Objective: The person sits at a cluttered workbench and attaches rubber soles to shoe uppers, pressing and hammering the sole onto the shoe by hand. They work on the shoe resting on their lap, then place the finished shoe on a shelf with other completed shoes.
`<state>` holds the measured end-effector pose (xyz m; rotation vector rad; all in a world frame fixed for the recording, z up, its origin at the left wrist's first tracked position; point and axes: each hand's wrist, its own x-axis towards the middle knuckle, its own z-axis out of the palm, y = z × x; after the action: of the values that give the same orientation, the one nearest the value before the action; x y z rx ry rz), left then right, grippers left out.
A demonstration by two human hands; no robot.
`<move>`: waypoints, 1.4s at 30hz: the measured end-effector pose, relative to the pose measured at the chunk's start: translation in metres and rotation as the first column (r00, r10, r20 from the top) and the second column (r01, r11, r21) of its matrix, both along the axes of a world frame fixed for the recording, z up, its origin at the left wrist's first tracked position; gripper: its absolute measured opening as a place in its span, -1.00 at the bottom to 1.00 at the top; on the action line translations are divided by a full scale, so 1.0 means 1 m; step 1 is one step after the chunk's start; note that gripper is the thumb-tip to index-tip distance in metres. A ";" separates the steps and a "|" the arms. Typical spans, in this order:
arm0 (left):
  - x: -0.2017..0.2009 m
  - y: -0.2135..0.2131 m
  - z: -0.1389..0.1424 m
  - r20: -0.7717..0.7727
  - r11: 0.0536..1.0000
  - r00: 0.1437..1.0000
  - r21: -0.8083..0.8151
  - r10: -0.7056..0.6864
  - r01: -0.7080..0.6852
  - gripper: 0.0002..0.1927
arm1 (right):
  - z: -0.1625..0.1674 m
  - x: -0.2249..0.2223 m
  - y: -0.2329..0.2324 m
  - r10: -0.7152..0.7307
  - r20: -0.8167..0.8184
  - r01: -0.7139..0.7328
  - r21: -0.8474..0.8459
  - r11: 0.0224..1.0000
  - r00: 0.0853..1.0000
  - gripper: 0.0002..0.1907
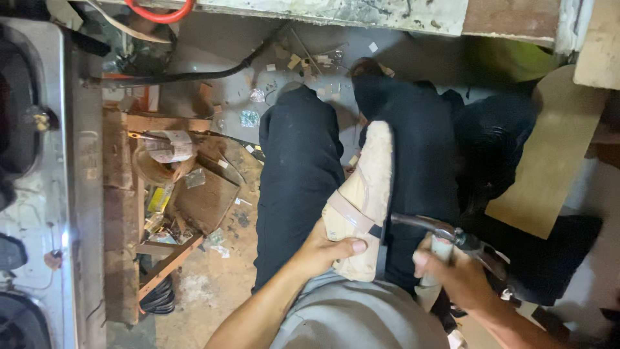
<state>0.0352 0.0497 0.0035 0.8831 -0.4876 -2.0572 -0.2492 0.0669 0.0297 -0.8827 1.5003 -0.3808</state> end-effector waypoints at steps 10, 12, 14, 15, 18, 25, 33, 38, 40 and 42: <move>0.103 -0.060 0.083 0.891 0.711 0.334 -0.449 0.308 0.541 -0.06 | 0.017 0.034 0.021 0.356 -0.370 -0.510 -0.542 0.668 0.858 -0.50; 0.102 -0.046 0.083 0.838 0.536 0.328 -0.535 0.437 0.652 -0.04 | 0.021 0.045 0.011 0.399 -0.414 -0.565 -0.449 0.692 0.818 -0.40; 0.096 -0.040 0.072 0.772 0.607 0.388 -0.635 0.503 0.477 -0.23 | 0.031 0.060 -0.003 0.436 -0.439 -0.605 -0.396 0.691 0.786 -0.35; 0.093 -0.039 0.065 0.736 0.632 0.408 -0.675 0.540 0.380 -0.32 | 0.039 0.070 -0.013 0.454 -0.440 -0.621 -0.395 0.677 0.775 -0.36; 0.089 -0.045 0.042 0.592 0.609 0.511 -0.778 0.623 0.158 -0.43 | 0.076 0.096 -0.047 0.544 -0.431 -0.630 -0.079 0.772 0.720 -0.35; 0.084 -0.072 0.028 0.605 0.786 0.645 -0.618 0.467 0.011 -0.64 | 0.147 0.065 -0.048 0.295 -0.655 -0.696 -0.716 0.050 0.696 -0.76; 0.076 -0.079 0.042 0.552 0.805 0.704 -0.591 0.446 -0.047 -0.62 | 0.066 0.099 -0.067 0.192 -0.605 -0.605 -0.609 0.513 0.772 -0.73; 0.077 -0.084 0.057 0.641 0.893 0.674 -0.447 0.366 -0.060 -0.65 | 0.082 0.090 -0.075 0.202 -0.459 -0.499 -0.829 0.251 0.865 -0.62; 0.076 -0.087 0.061 0.654 0.928 0.687 -0.362 0.317 -0.083 -0.66 | 0.090 0.082 -0.073 0.189 -0.470 -0.491 -0.687 0.536 0.862 -0.70; 0.076 -0.092 0.064 0.651 0.945 0.698 -0.304 0.299 -0.120 -0.65 | 0.105 0.069 -0.066 0.141 -0.467 -0.345 -0.386 0.856 0.873 -0.75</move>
<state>0.1112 -0.0423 0.0671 1.4823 -0.9638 -1.3566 -0.1806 0.0013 0.1349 -1.6097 1.6897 -0.3719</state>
